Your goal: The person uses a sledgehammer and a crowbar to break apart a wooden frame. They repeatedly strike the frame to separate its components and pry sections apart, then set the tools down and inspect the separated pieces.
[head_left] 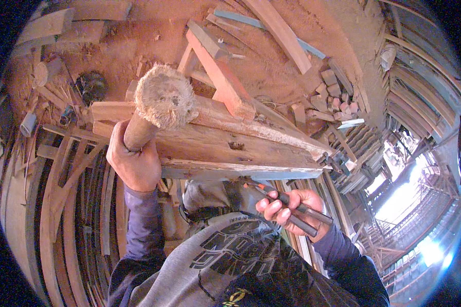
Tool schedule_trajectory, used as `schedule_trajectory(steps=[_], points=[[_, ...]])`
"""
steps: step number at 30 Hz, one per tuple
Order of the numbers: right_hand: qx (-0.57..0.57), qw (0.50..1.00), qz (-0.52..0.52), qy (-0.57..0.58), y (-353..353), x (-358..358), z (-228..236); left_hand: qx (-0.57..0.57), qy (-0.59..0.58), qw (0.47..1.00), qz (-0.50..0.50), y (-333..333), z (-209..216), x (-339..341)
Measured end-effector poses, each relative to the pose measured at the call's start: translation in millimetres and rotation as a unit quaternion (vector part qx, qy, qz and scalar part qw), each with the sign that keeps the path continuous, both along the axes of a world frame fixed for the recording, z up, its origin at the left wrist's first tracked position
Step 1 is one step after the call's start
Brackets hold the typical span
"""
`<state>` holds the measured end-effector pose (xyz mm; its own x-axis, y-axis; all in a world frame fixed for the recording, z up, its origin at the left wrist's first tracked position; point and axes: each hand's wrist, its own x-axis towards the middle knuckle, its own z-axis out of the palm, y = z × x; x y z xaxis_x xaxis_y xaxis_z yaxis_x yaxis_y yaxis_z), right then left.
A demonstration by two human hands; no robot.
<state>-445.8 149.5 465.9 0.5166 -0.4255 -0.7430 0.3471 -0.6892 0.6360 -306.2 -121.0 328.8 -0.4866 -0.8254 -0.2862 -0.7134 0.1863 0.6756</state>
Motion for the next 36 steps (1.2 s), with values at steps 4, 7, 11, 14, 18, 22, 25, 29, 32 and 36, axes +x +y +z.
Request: schedule_trajectory(steps=[4, 7, 11, 14, 18, 22, 25, 29, 32, 36], points=[[-0.009, 0.999, 0.037, -0.005, -3.6, -10.1, -1.7, -0.014, -0.028, 0.999, -0.010, 1.0, 0.1, 0.7], [-0.040, 0.993, 0.107, -0.001, -7.0, -17.7, -4.6, -0.015, -0.034, 0.999, -0.015, -0.4, -1.0, 1.1], [-0.077, 0.981, 0.177, 0.012, -10.4, -20.9, -9.3, 0.010, -0.023, 1.000, 0.004, -0.3, -1.6, 1.1], [-0.085, 0.985, 0.150, -0.007, -9.8, -18.0, -11.4, 0.005, -0.025, 1.000, -0.003, -0.8, -1.1, 0.7], [-0.118, 0.975, 0.189, 0.012, -3.1, -11.8, -10.2, 0.009, -0.035, 0.999, -0.003, -0.9, -1.4, 0.1], [-0.156, 0.953, 0.254, 0.043, 10.9, -3.2, -6.7, -0.037, -0.057, 0.997, -0.021, 2.0, -1.2, 0.6], [-0.181, 0.938, 0.290, 0.062, 26.9, 5.6, -7.0, -0.002, -0.065, 0.998, 0.010, 4.3, -1.7, 0.3], [-0.265, 0.902, 0.295, 0.171, 51.4, 17.2, -11.8, -0.009, -0.084, 0.996, -0.005, 2.8, -3.5, -3.6], [-0.259, 0.877, 0.363, 0.178, 66.2, 22.6, -9.7, -0.002, -0.070, 0.998, -0.004, 1.7, -2.4, -9.2], [-0.237, 0.767, 0.533, 0.269, 77.2, 35.8, -1.4, -0.038, -0.077, 0.996, -0.024, 1.2, 2.6, -13.2]])
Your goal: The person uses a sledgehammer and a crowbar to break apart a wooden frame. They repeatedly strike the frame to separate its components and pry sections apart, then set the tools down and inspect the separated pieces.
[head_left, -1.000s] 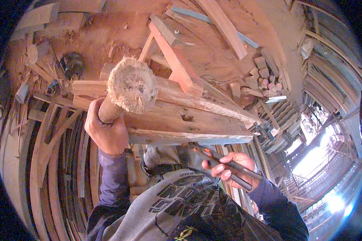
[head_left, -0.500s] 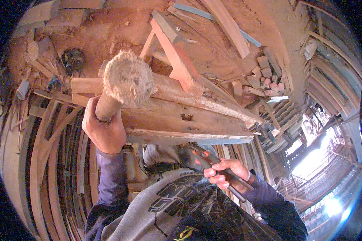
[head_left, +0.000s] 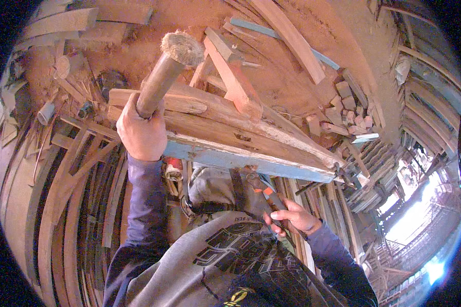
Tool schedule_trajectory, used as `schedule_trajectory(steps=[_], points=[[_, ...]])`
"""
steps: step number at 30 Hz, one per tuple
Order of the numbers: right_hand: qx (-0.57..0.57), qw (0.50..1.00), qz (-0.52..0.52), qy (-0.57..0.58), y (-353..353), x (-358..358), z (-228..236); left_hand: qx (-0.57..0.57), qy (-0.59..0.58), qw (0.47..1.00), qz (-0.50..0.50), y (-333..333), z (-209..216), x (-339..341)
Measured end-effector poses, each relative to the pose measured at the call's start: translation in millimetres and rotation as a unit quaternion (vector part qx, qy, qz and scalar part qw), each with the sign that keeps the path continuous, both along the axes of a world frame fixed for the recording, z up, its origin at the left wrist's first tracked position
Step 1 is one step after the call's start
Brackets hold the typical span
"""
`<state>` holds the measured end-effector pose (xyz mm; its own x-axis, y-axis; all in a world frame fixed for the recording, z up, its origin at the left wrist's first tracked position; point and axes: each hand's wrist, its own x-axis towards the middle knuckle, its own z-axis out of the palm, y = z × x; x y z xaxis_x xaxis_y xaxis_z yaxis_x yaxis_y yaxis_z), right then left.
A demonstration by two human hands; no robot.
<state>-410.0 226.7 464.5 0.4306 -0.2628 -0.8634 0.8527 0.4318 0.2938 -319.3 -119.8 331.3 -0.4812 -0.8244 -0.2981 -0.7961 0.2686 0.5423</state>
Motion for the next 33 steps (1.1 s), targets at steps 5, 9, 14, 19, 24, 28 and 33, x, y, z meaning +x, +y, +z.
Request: schedule_trajectory(steps=[5, 9, 14, 19, 24, 28, 33], points=[[-0.020, 0.993, 0.050, 0.105, 10.1, 17.4, 14.3, -0.017, 0.014, 1.000, -0.004, 2.7, -1.1, 6.0], [-0.056, 0.969, 0.112, 0.215, 9.3, 27.2, 29.0, -0.033, 0.036, 0.999, -0.011, 2.0, -7.2, 12.9], [-0.056, 0.912, 0.247, 0.324, -2.6, 31.5, 48.9, -0.003, 0.098, 0.995, 0.012, 3.2, -10.5, 18.2], [-0.054, 0.802, 0.432, 0.408, -14.0, 32.0, 54.6, -0.006, 0.143, 0.990, 0.022, 2.2, -12.2, 26.6], [-0.097, 0.628, 0.631, 0.444, -28.2, 29.7, 54.6, -0.053, 0.186, 0.980, 0.042, 3.1, -21.4, 32.7], [-0.095, 0.601, 0.659, 0.442, -39.8, 28.7, 59.1, -0.078, 0.251, 0.964, 0.035, 3.9, -23.3, 41.9], [-0.144, 0.552, 0.691, 0.444, -43.7, 19.7, 58.1, -0.089, 0.211, 0.972, 0.047, 12.7, -17.1, 61.6]])
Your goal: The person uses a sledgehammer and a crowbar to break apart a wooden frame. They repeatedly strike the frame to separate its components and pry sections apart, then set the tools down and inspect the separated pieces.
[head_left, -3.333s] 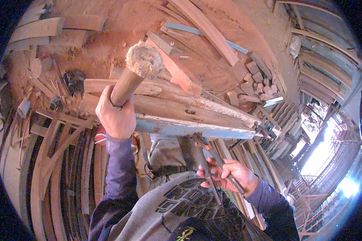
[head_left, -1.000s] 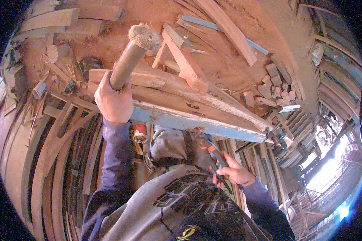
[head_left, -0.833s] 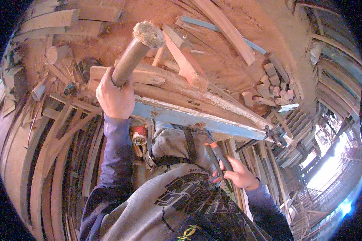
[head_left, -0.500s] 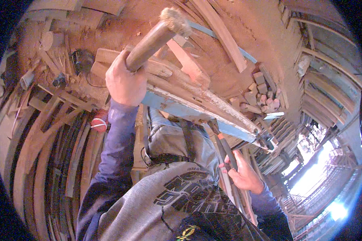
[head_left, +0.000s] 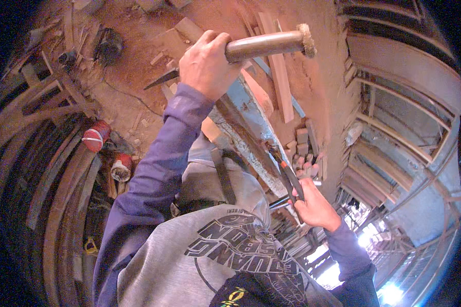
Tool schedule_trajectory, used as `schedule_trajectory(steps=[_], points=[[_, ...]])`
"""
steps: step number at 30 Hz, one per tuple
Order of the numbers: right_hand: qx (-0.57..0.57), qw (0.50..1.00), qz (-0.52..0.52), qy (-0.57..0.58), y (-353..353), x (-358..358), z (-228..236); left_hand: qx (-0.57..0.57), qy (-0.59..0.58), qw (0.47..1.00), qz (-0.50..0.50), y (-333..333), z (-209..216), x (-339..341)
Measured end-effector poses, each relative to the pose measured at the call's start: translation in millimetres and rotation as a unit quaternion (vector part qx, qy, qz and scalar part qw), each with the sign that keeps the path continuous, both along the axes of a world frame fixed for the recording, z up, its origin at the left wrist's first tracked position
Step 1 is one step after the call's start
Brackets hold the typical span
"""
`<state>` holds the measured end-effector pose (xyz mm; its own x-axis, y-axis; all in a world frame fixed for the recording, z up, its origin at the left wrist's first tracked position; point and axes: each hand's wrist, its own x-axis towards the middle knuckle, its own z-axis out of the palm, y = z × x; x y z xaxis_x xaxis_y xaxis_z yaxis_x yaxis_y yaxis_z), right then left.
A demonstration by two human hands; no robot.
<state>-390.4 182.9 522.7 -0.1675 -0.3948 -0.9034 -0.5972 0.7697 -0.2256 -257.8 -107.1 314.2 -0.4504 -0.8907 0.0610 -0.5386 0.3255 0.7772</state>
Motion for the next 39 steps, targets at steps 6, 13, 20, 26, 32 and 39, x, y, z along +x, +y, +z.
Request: schedule_trajectory(steps=[6, 13, 20, 26, 32, 39], points=[[0.118, 0.989, -0.086, -0.032, -5.4, -14.5, -12.1, 0.021, 0.002, 1.000, -0.020, 1.5, -2.9, -0.4], [0.131, 0.959, -0.214, -0.128, -24.1, -13.1, -12.4, 0.116, -0.014, 0.993, 0.007, 8.4, -6.6, -1.8], [0.142, 0.976, -0.134, -0.097, -40.1, -10.4, -13.6, 0.119, -0.042, 0.990, 0.058, 11.3, -16.4, -12.9], [0.139, 0.988, 0.020, -0.056, -58.0, -3.2, -13.5, 0.145, -0.040, 0.987, 0.056, 10.8, -10.2, -14.4], [0.183, 0.970, 0.156, 0.038, -78.6, 2.2, -11.6, 0.161, -0.037, 0.985, 0.039, 9.4, -9.7, -11.4], [0.258, 0.948, 0.154, 0.109, -86.6, 19.5, -7.9, 0.178, -0.005, 0.984, 0.010, 4.1, -12.7, -8.2]])
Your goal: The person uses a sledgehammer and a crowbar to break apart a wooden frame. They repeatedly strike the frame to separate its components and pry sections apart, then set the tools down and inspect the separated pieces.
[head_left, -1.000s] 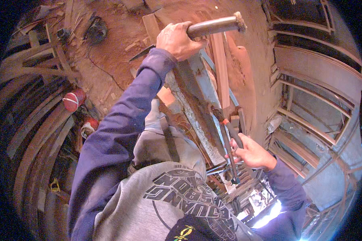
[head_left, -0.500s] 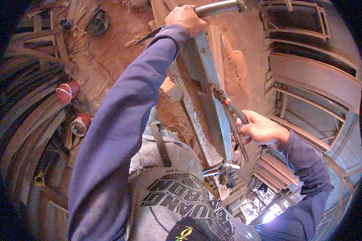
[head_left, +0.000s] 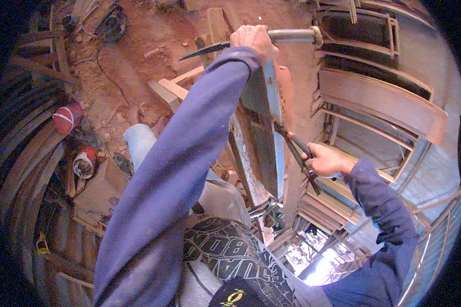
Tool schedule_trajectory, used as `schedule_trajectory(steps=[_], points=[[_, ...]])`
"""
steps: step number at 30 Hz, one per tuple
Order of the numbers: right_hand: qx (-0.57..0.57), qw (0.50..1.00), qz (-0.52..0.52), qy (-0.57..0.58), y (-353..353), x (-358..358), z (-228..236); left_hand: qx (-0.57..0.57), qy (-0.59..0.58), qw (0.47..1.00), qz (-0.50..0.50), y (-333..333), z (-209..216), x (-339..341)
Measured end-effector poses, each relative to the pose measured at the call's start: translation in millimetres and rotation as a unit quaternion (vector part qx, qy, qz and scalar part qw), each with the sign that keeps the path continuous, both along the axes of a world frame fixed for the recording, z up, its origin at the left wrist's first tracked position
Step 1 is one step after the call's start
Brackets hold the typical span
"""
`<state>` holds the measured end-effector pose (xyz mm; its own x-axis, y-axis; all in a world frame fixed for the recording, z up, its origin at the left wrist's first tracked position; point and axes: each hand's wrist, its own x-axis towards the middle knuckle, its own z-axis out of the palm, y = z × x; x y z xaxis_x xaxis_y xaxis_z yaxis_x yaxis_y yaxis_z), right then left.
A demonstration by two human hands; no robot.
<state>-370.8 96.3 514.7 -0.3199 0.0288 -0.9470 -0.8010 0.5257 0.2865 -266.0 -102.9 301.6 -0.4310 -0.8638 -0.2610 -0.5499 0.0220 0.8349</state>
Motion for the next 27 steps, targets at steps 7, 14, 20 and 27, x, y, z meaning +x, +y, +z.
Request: schedule_trajectory(steps=[7, 14, 20, 27], points=[[-0.035, 0.995, -0.097, 0.007, 5.5, -6.0, -9.8, 0.002, 0.018, 1.000, -0.021, -4.7, 0.6, 1.2], [0.058, 0.991, 0.121, 0.000, -38.3, 26.4, -20.0, 0.030, 0.057, 0.998, -0.028, -6.3, 4.0, 5.9], [0.027, 0.982, 0.188, 0.023, -28.1, 47.9, -19.8, 0.036, 0.061, 0.997, -0.019, -6.8, 3.8, 2.8], [0.023, 0.980, 0.193, 0.035, -24.3, 45.7, -20.5, 0.051, 0.063, 0.997, -0.019, -7.5, 2.5, -2.0]])
